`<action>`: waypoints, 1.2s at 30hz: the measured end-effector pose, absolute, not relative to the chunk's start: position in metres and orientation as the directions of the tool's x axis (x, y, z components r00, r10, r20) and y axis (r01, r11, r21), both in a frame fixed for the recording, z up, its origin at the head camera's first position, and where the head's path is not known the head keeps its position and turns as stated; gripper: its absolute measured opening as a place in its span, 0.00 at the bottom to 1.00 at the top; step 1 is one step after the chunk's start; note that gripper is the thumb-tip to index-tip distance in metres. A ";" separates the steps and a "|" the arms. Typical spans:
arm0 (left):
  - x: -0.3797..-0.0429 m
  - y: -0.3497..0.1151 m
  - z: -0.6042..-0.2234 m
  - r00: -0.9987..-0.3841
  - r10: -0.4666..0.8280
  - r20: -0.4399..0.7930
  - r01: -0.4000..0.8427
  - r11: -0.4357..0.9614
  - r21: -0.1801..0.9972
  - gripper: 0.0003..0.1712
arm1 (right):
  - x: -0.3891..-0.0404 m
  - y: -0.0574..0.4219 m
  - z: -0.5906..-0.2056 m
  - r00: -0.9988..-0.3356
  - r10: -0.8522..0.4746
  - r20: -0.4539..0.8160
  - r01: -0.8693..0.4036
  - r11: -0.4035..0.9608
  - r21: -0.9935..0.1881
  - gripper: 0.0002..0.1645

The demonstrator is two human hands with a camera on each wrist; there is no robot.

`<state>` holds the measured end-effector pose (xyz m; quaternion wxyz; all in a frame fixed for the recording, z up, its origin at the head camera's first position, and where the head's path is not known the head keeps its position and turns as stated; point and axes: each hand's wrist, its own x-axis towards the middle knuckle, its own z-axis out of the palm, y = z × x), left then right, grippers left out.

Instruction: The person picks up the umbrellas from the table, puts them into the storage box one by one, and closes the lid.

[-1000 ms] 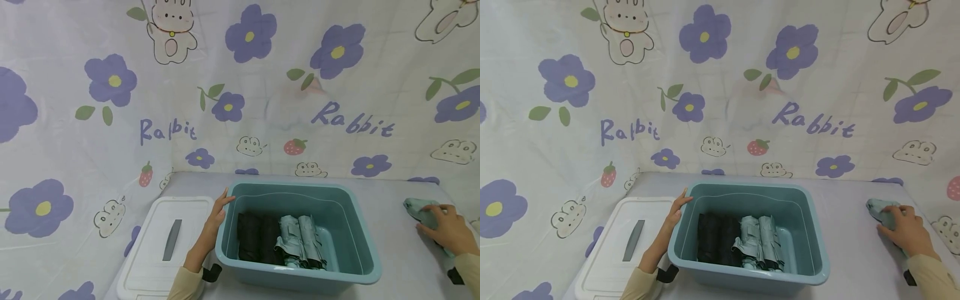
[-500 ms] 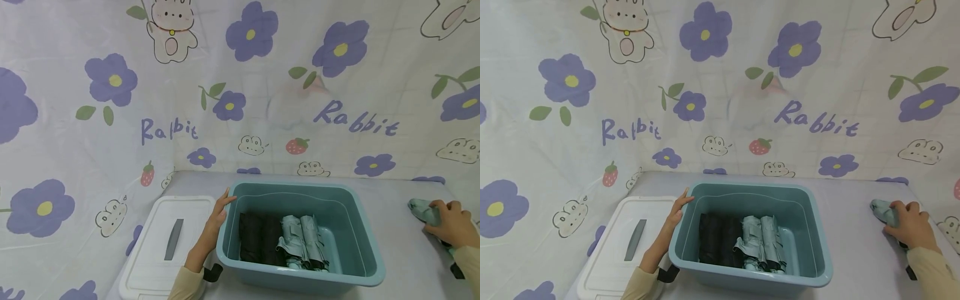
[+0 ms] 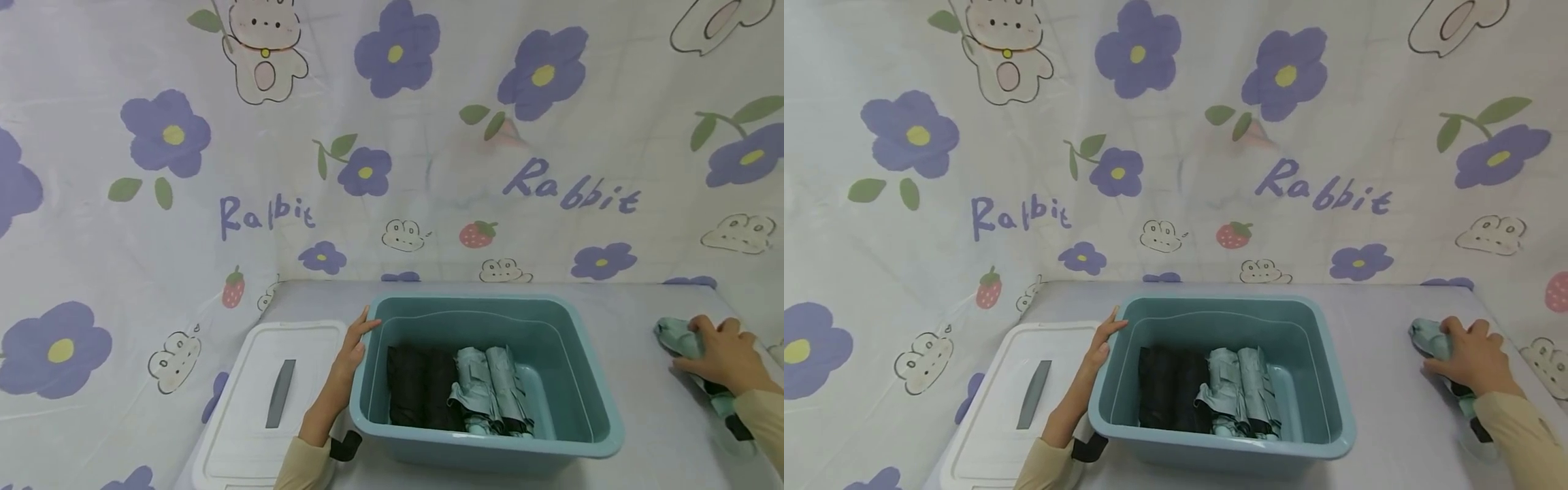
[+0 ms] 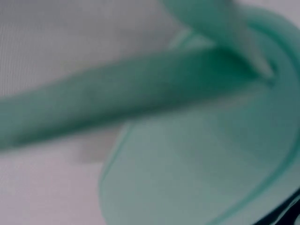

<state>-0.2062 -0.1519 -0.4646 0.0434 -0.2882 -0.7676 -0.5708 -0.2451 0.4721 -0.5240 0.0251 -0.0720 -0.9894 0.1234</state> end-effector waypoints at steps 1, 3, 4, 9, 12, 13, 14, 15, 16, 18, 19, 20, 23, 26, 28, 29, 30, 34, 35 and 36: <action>-0.207 -0.152 -0.465 -0.830 0.393 0.397 0.493 0.182 0.851 0.25 | -0.245 0.471 -0.522 -0.989 0.143 0.032 0.131 0.958 -0.255 0.45; -0.209 -0.153 -0.469 -0.830 0.388 0.401 0.495 0.180 0.850 0.25 | -0.245 0.469 -0.519 -0.991 0.130 0.036 0.115 0.956 -0.268 0.44; -0.211 -0.153 -0.474 -0.829 0.385 0.406 0.498 0.177 0.849 0.25 | -0.245 0.468 -0.517 -0.992 0.124 0.033 0.111 0.956 -0.272 0.44; -0.216 -0.154 -0.482 -0.832 0.379 0.405 0.489 0.159 0.857 0.25 | -0.243 0.463 -0.508 -0.997 0.078 0.007 0.073 0.963 -0.260 0.41; -0.210 -0.151 -0.469 -0.834 0.392 0.389 0.479 0.163 0.863 0.26 | -0.240 0.461 -0.504 -0.999 0.040 -0.008 0.041 0.965 -0.258 0.40; -0.208 -0.150 -0.466 -0.833 0.395 0.388 0.480 0.166 0.861 0.26 | -0.239 0.460 -0.502 -1.000 0.024 -0.012 0.026 0.964 -0.266 0.40; -0.207 -0.149 -0.464 -0.832 0.396 0.389 0.483 0.170 0.859 0.26 | -0.239 0.459 -0.501 -1.000 0.010 -0.015 0.014 0.961 -0.276 0.41; -0.206 -0.148 -0.462 -0.830 0.398 0.391 0.487 0.175 0.856 0.25 | -0.238 0.458 -0.500 -1.000 -0.004 -0.015 0.001 0.959 -0.285 0.41; -0.206 -0.148 -0.461 -0.829 0.399 0.392 0.489 0.177 0.854 0.25 | -0.237 0.456 -0.498 -1.000 -0.019 -0.017 -0.013 0.955 -0.297 0.40; -0.206 -0.147 -0.460 -0.827 0.400 0.395 0.492 0.174 0.853 0.25 | -0.235 0.453 -0.495 -0.999 -0.049 -0.020 -0.040 0.947 -0.318 0.40; -0.207 -0.147 -0.461 -0.826 0.402 0.396 0.493 0.172 0.853 0.25 | -0.234 0.450 -0.493 -0.998 -0.063 -0.019 -0.054 0.943 -0.329 0.39; -0.207 -0.146 -0.461 -0.824 0.404 0.397 0.493 0.169 0.853 0.25 | -0.233 0.448 -0.492 -0.997 -0.069 -0.020 -0.059 0.941 -0.334 0.39; -0.209 -0.146 -0.463 -0.822 0.409 0.395 0.492 0.161 0.856 0.26 | -0.229 0.439 -0.489 -0.997 -0.073 -0.017 -0.062 0.935 -0.350 0.38; -0.210 -0.144 -0.465 -0.821 0.415 0.392 0.489 0.156 0.858 0.26 | -0.225 0.432 -0.488 -0.998 -0.063 -0.010 -0.055 0.931 -0.361 0.38; -0.210 -0.143 -0.466 -0.820 0.419 0.389 0.487 0.155 0.860 0.26 | -0.224 0.429 -0.487 -0.998 -0.061 0.002 -0.058 0.931 -0.361 0.38; -0.210 -0.143 -0.466 -0.821 0.420 0.387 0.485 0.156 0.860 0.26 | -0.223 0.428 -0.488 -0.998 -0.059 0.009 -0.058 0.931 -0.360 0.38; -0.210 -0.142 -0.467 -0.821 0.420 0.386 0.486 0.159 0.860 0.26 | -0.223 0.427 -0.488 -0.998 -0.059 0.016 -0.061 0.932 -0.357 0.39; -0.208 -0.140 -0.467 -0.824 0.420 0.381 0.481 0.162 0.861 0.26 | -0.222 0.423 -0.486 -0.996 -0.069 0.061 -0.086 0.938 -0.337 0.38; -0.208 -0.139 -0.467 -0.824 0.419 0.380 0.480 0.161 0.862 0.26 | -0.221 0.422 -0.485 -0.995 -0.071 0.067 -0.090 0.939 -0.332 0.38; -0.207 -0.139 -0.467 -0.825 0.418 0.381 0.479 0.161 0.863 0.26 | -0.221 0.421 -0.484 -0.994 -0.077 0.072 -0.096 0.940 -0.328 0.38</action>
